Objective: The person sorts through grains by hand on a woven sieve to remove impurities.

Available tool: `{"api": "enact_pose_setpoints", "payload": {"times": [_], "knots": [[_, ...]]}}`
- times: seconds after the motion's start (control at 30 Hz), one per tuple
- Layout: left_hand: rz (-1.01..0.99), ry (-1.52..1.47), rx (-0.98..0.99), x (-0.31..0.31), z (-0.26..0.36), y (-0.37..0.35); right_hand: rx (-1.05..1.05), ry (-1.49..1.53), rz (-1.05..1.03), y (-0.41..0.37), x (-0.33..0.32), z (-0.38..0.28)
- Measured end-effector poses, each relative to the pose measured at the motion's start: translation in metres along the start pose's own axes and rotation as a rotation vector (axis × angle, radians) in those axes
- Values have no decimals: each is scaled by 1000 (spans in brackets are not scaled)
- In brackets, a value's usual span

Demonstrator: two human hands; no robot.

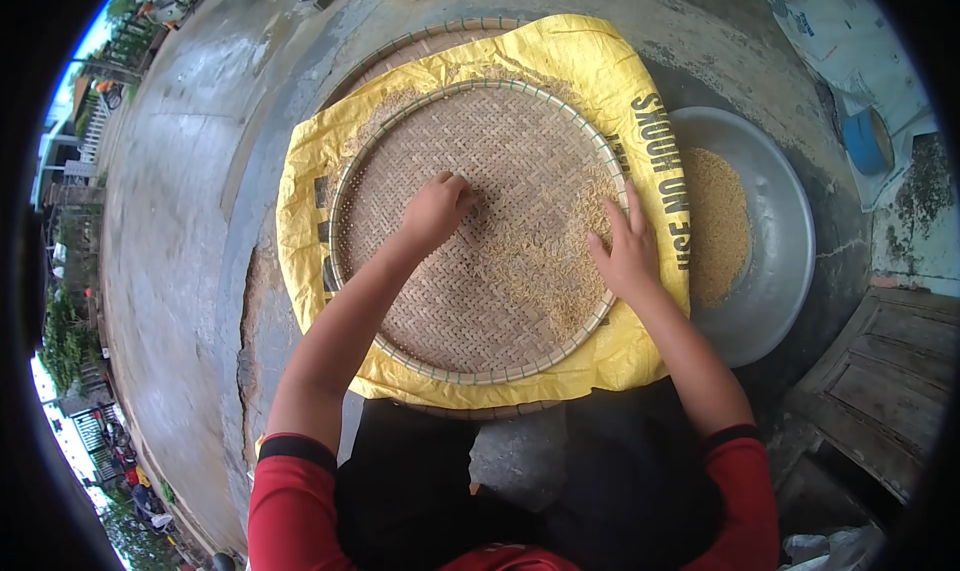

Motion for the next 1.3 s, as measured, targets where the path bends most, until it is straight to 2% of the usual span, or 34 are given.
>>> {"api": "enact_pose_setpoints", "payload": {"times": [0.23,0.27,0.43,0.5,0.57,0.63,0.67,0.73,0.8,0.9,0.97,1.07,1.3], "knots": [[26,54,-108,14,-1,1,-17,14,13,-1,2,2],[-9,68,-170,12,5,1,-6,19,12,0,2,2],[-71,154,-149,6,17,5,4,-5,-2,0,0,0],[-176,-7,-170,3,28,13,7,-46,3,0,1,-2],[-288,-436,12,-23,82,17,21,-11,-4,3,1,-2],[-139,-833,343,-40,137,10,-33,-48,24,0,-1,-3],[-133,-843,331,-36,136,17,-38,-55,16,0,0,-2],[215,-483,302,-39,118,49,-16,-29,-5,0,-2,-6],[212,-392,103,-51,78,60,10,7,-15,1,-1,-3],[175,-338,-35,-44,17,54,-5,51,-3,1,1,0],[70,-204,-68,-34,-4,45,-10,45,17,2,2,2],[-29,-181,-59,-18,-15,32,-19,40,41,1,5,5],[12,-117,-20,0,-14,23,-12,42,33,1,4,2]]}}
Point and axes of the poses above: each hand's wrist, its own y-axis towards the middle knuckle, its own x-axis out of the palm, z = x × y, the point moved 2 cm from there along y, towards the middle knuckle
